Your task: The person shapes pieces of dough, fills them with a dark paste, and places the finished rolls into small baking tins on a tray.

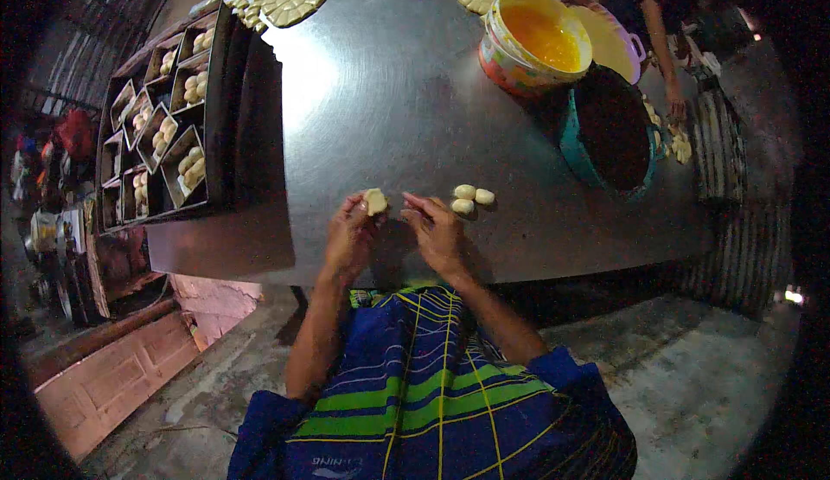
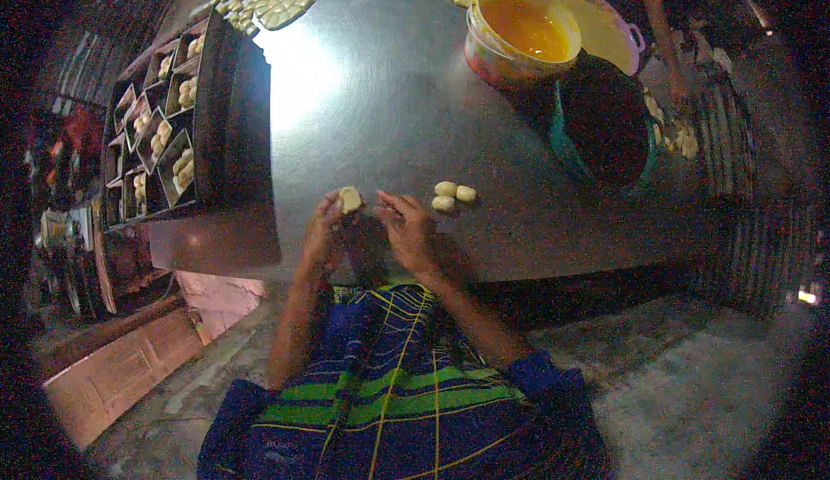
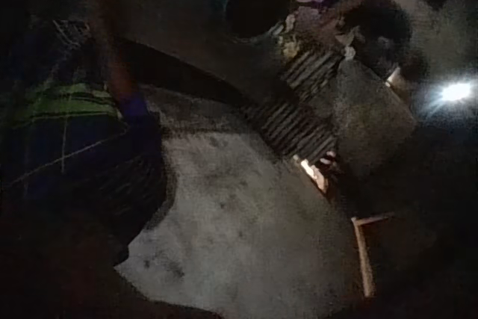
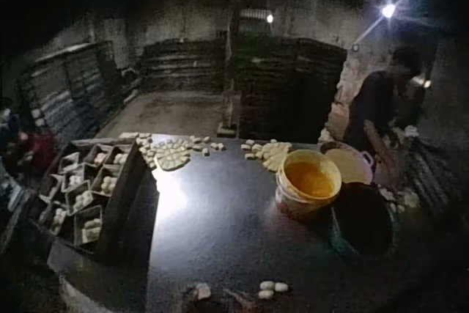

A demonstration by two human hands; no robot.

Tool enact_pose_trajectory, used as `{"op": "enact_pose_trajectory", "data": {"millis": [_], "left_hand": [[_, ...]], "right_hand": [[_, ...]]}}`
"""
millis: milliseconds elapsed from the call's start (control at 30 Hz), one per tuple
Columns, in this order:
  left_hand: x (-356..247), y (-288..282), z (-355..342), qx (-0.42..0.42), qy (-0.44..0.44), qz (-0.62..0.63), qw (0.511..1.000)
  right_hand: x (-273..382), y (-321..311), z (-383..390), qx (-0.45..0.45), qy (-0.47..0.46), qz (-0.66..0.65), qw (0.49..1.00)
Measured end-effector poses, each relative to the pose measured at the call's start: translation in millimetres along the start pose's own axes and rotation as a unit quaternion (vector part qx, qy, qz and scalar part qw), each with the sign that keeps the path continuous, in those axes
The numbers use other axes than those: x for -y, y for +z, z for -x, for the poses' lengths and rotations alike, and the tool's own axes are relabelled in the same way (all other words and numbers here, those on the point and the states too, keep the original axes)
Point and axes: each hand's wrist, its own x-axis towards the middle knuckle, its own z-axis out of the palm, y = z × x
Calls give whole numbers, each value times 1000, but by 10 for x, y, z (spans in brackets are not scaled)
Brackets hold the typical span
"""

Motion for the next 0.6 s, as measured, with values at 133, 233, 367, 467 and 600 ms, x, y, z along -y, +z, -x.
{"op": "enact_pose_trajectory", "data": {"millis": [133,233,367,467,600], "left_hand": [[73,246,119,77,7,40,996],[77,346,110,87,-8,-11,996],[133,371,93,137,-49,13,989],[216,526,125,148,11,-120,982],[228,774,163,106,-72,-93,987]], "right_hand": [[34,77,-128,-52,-61,-15,997],[22,-75,-145,-71,-140,115,981],[-64,-185,-45,-3,-55,-36,998],[2,-191,69,8,-1,-97,995],[78,-391,160,23,-49,45,998]]}}
